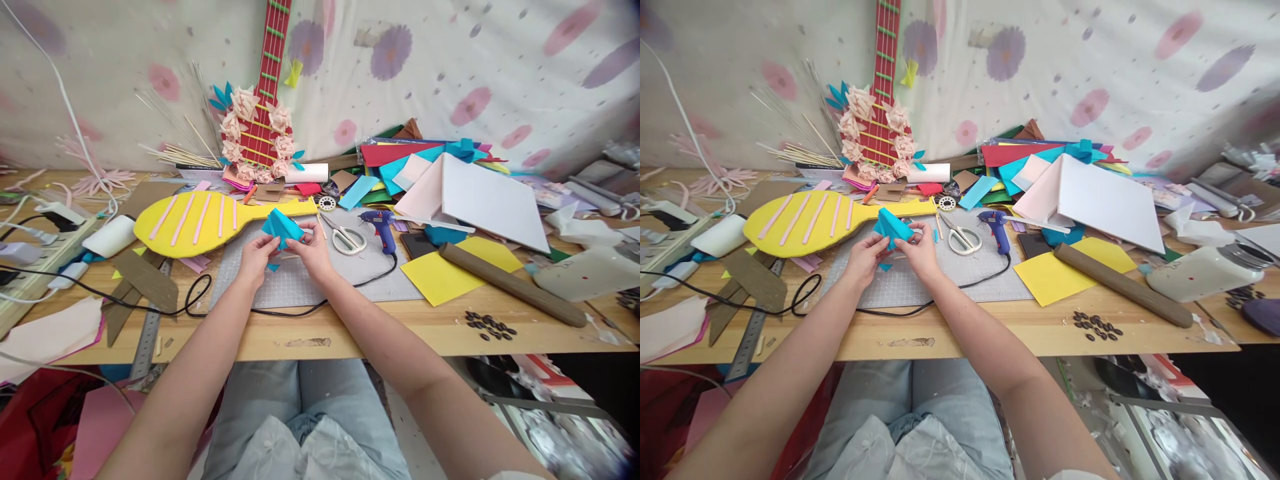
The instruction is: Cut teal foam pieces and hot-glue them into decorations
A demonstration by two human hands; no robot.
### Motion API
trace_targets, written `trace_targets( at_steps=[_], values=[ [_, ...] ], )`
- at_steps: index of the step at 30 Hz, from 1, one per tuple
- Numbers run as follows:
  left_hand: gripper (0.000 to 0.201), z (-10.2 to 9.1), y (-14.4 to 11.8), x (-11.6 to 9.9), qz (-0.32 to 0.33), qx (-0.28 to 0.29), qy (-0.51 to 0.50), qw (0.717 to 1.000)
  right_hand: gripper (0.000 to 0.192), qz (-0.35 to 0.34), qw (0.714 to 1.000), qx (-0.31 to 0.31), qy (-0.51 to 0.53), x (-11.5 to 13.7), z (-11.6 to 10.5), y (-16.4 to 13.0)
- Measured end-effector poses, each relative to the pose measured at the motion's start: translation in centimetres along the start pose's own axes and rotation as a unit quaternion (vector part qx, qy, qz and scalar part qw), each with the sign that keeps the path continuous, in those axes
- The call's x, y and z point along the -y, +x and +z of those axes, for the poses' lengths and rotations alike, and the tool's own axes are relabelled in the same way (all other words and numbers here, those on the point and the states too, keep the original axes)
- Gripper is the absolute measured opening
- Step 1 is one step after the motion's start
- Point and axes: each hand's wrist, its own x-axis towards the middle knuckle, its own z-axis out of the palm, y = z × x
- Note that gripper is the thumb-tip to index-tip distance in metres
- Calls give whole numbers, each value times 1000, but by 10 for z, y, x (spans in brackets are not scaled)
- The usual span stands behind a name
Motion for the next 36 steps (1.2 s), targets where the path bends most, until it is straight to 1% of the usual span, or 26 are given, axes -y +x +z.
trace_targets(
  at_steps=[6, 12, 21, 25, 27, 31, 36],
  values=[
    [30, 1, -1, 0, 1, 21, -22, 1000, 48, -10, 1000, 12, 15, -5, -1, 2],
    [25, 3, -1, -3, -25, 53, -71, 996, 51, -25, 999, 21, 18, -11, -1, 5],
    [23, 2, 2, -3, -25, 61, -74, 995, 48, -32, 999, 15, -2, -11, -1, 4],
    [23, 3, -1, -5, -18, 41, -79, 996, 49, -28, 999, 19, -1, -13, -2, 5],
    [24, 3, -2, -6, -25, 34, -78, 996, 49, -27, 999, 21, -3, -14, -2, 6],
    [27, 3, -2, -7, -35, 33, -74, 996, 50, -34, 999, 33, -12, -16, -4, 8],
    [28, 2, 1, -4, -19, 27, -61, 998, 56, -49, 997, 49, -44, -17, -4, 9]
  ],
)
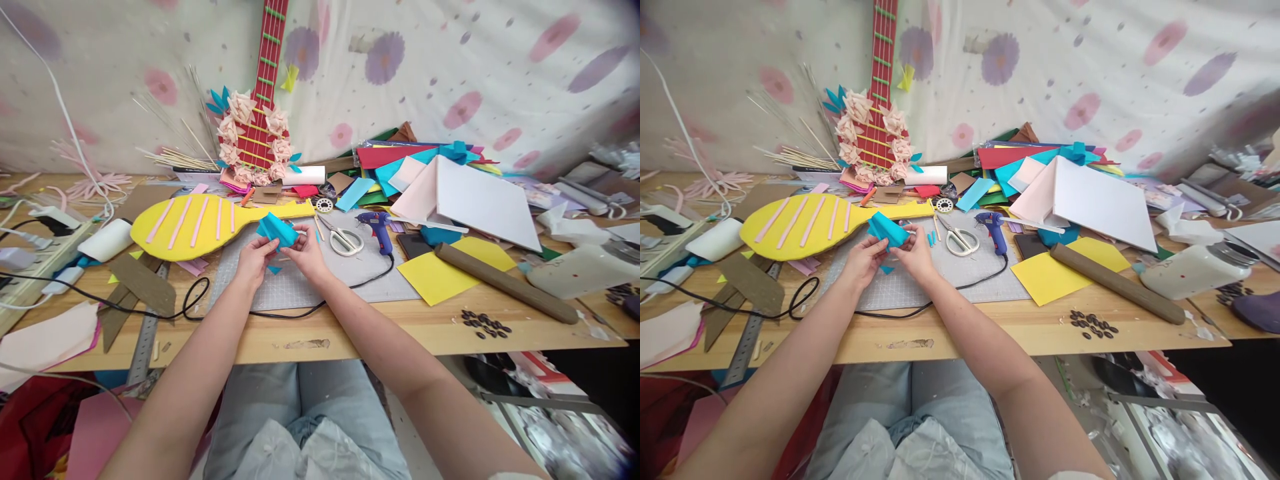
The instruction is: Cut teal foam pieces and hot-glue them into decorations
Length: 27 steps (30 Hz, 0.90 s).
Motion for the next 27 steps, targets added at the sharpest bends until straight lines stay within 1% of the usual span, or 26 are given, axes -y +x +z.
trace_targets(
  at_steps=[5, 13, 17, 21, 24, 27],
  values=[
    [29, 0, -1, 0, -8, 4, 7, 1000, 57, -13, 999, 0, -38, -1, 3, -4],
    [30, 2, -1, 3, 8, 1, 11, 1000, 59, 0, 997, -44, -71, -5, 4, -4],
    [33, 4, -1, 5, 16, -13, 4, 1000, 57, -15, 995, -44, -90, -5, 6, -5],
    [35, 5, -2, 9, 47, -32, 1, 998, 56, -30, 992, -47, -115, -6, 8, -6],
    [34, 5, -1, 11, 64, -34, 5, 997, 56, -32, 991, -47, -121, -7, 7, -6],
    [34, 5, 0, 11, 57, -27, 5, 998, 53, -39, 990, -42, -125, -6, 7, -7]
  ],
)
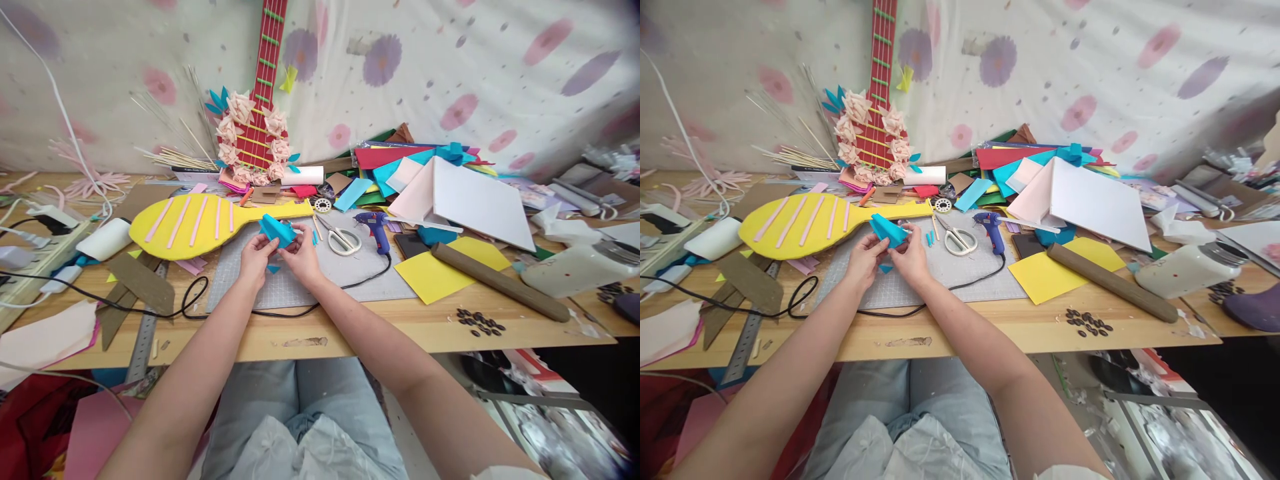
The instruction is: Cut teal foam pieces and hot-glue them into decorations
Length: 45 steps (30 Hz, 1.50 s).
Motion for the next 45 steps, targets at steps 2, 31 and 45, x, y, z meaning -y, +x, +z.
trace_targets(
  at_steps=[2, 31, 45],
  values=[
    [33, 0, 1, -1, -7, 1, 0, 1000, 52, -6, 1000, 7, 1, 2, 0, -1],
    [31, -13, 8, -10, 23, -64, 16, 998, 24, 79, 934, 4, -349, 27, -72, 23],
    [25, -15, 11, -11, 8, -64, -11, 998, 26, 82, 700, 96, -703, 25, -110, 36]
  ],
)
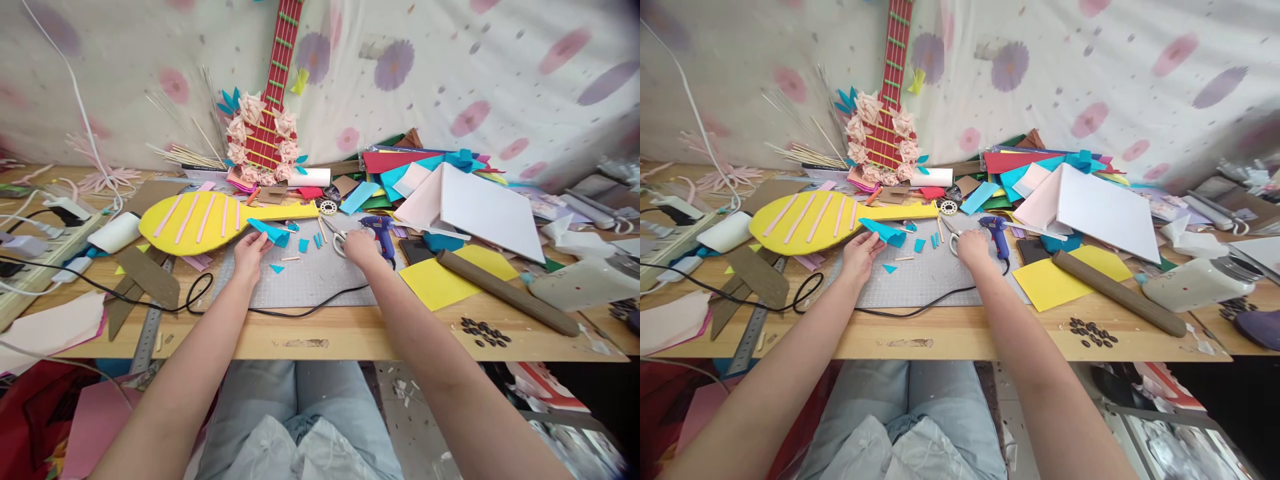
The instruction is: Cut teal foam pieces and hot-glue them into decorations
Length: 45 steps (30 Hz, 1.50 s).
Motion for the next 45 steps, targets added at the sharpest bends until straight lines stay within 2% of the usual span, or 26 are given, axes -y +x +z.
trace_targets(
  at_steps=[4, 7, 9, 12, 15, 17, 19, 22, 27, 31, 36, 42, 45],
  values=[
    [26, 1, 0, -1, -1, 1, -6, 1000, 23, 21, 998, 40, 53, -10, -16, -6],
    [25, 2, -2, -3, -10, 0, -11, 1000, 20, 36, 984, 45, 169, -16, -26, -15],
    [24, 2, -5, -5, -21, -8, -13, 1000, 23, 35, 957, 30, 287, -16, -28, -20],
    [21, 2, -8, -8, -39, -23, -19, 999, 34, -8, 893, 40, 448, -9, -29, -28],
    [19, 3, -10, -10, -56, -32, -28, 998, 43, -110, 832, 127, 528, 0, -33, -33],
    [18, 3, -11, -11, -64, -36, -34, 997, 47, -179, 802, 214, 528, 4, -39, -35],
    [15, 4, -11, -10, -65, -36, -40, 996, 50, -224, 784, 303, 493, 6, -46, -33],
    [10, 4, -11, -10, -68, -34, -52, 996, 54, -244, 766, 396, 443, 9, -50, -26],
    [6, 4, -12, -11, -81, -35, -62, 994, 58, -234, 725, 462, 455, 18, -37, -13],
    [7, 5, -13, -11, -88, -39, -55, 994, 59, -210, 720, 449, 485, 31, -31, -12],
    [6, 6, -14, -11, -92, -39, -48, 994, 62, -201, 724, 432, 498, 47, -36, -13],
    [6, 7, -16, -12, -93, -43, -37, 994, 62, -196, 726, 425, 504, 54, -36, -11],
    [6, 8, -16, -13, -94, -46, -39, 994, 58, -191, 738, 407, 504, 56, -37, -14]
  ],
)
